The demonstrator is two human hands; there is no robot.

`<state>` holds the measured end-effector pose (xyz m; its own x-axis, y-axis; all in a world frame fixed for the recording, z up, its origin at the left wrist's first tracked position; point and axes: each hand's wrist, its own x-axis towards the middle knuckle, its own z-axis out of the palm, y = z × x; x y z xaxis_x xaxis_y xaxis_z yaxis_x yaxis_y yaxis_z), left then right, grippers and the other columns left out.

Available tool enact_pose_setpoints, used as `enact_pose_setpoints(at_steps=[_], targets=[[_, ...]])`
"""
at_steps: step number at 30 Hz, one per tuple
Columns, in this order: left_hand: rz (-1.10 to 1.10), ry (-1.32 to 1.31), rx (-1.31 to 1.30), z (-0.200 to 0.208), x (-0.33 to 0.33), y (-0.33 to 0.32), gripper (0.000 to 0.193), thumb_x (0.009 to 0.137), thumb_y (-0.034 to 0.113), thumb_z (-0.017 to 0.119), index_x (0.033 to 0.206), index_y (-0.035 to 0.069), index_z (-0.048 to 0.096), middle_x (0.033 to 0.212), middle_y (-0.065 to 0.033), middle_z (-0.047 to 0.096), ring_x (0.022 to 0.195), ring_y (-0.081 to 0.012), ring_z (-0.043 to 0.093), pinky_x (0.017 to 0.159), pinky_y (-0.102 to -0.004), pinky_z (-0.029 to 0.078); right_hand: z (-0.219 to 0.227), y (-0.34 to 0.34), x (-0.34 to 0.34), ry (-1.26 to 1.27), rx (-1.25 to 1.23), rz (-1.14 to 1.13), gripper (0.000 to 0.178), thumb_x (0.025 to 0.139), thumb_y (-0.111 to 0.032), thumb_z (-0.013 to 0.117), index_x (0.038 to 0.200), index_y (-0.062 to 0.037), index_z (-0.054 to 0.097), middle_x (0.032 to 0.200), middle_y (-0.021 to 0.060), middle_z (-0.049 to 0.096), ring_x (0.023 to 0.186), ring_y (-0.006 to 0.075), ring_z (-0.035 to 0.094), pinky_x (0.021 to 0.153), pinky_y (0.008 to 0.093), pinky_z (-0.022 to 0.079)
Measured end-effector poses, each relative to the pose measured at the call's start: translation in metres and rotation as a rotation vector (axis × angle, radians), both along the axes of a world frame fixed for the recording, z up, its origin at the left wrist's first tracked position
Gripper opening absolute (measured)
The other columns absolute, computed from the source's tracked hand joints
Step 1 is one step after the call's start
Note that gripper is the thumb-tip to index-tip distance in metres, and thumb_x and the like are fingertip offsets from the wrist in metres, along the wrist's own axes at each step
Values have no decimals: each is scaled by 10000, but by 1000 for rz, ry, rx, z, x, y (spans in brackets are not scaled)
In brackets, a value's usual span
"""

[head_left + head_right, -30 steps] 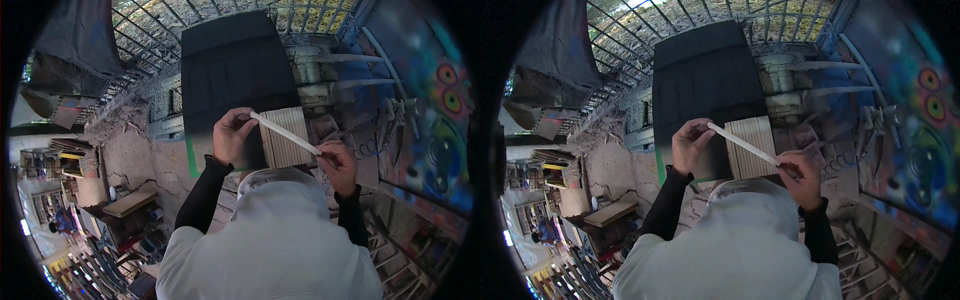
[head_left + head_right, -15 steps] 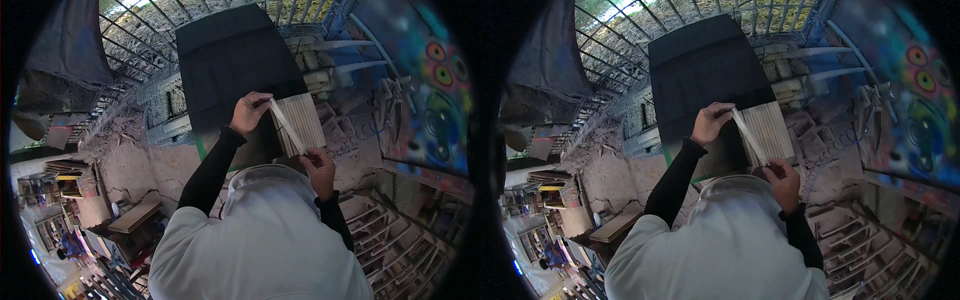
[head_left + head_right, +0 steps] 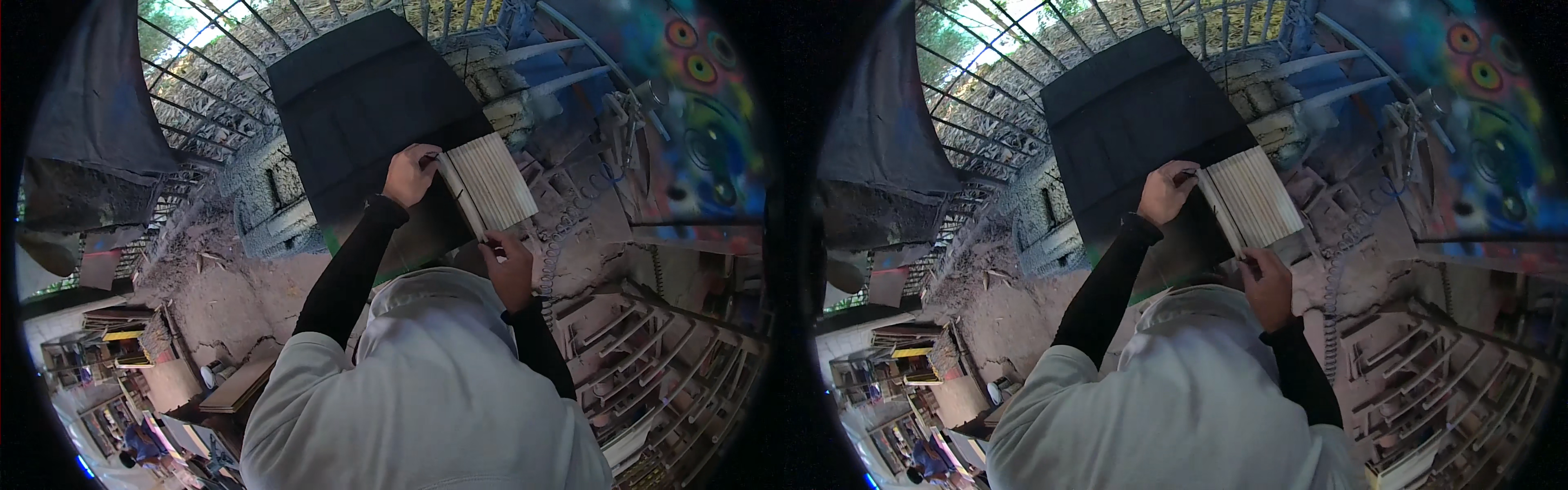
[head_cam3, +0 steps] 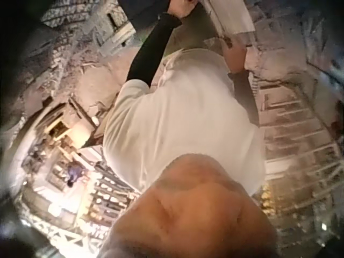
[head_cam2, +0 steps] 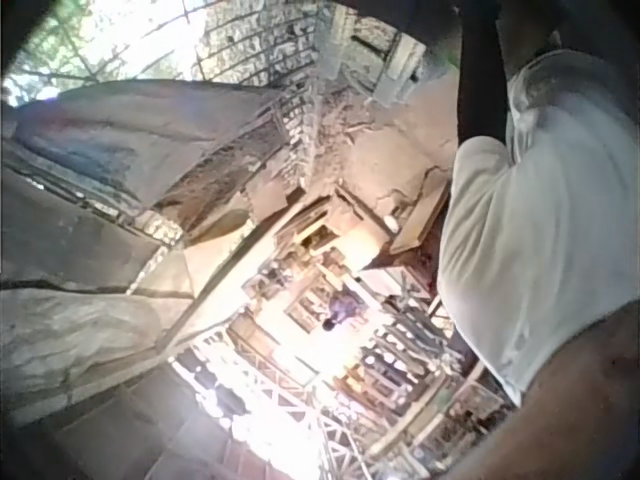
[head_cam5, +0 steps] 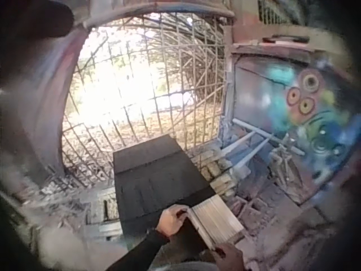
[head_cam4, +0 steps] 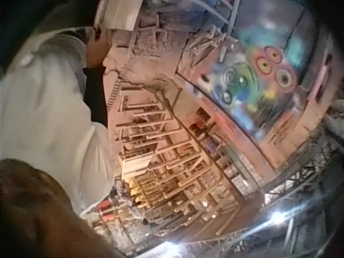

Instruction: The person places a black rectangular board on a work surface, then arranges multiple thin wooden slats and metal brackets on it. They align the slats side-by-side and position the brackets to form a structured layout, adjusting pieces by hand throughout the process.

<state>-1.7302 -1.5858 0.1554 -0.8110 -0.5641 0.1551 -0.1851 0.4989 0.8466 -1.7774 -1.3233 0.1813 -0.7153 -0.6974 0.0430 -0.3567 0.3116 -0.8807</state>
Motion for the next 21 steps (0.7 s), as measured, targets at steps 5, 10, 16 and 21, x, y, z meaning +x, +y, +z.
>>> enact_pose_setpoints(at_steps=[5,10,16,21], targets=[[2,-20,-84,-1,-1,-3,209,819,28,674,1026,6,686,991,-165,683,858,-305,693,772,-366,552,-9,-1,2,55,70,21,224,832,-32,675,1053,-24,637,937,144,629,846,311,644,750,384,516],[-6,12,-156,0,0,-4,198,805,34,679,1000,5,692,947,-169,686,815,-314,685,749,-375,554,-11,0,4,156,82,36,233,821,-32,676,1051,-37,638,944,143,627,895,339,627,789,402,507],[14,35,-131,1,0,-2,174,809,80,691,966,7,702,904,-173,682,770,-308,682,720,-373,553,-8,0,-1,113,42,38,221,817,-35,686,1036,-31,657,932,145,641,857,311,651,758,371,521],[78,22,-74,2,2,1,197,897,161,664,1000,-4,696,876,-132,687,725,-222,684,673,-326,541,-3,-3,-2,39,31,14,207,815,-40,693,1020,-26,669,910,144,648,798,272,670,720,346,528]])
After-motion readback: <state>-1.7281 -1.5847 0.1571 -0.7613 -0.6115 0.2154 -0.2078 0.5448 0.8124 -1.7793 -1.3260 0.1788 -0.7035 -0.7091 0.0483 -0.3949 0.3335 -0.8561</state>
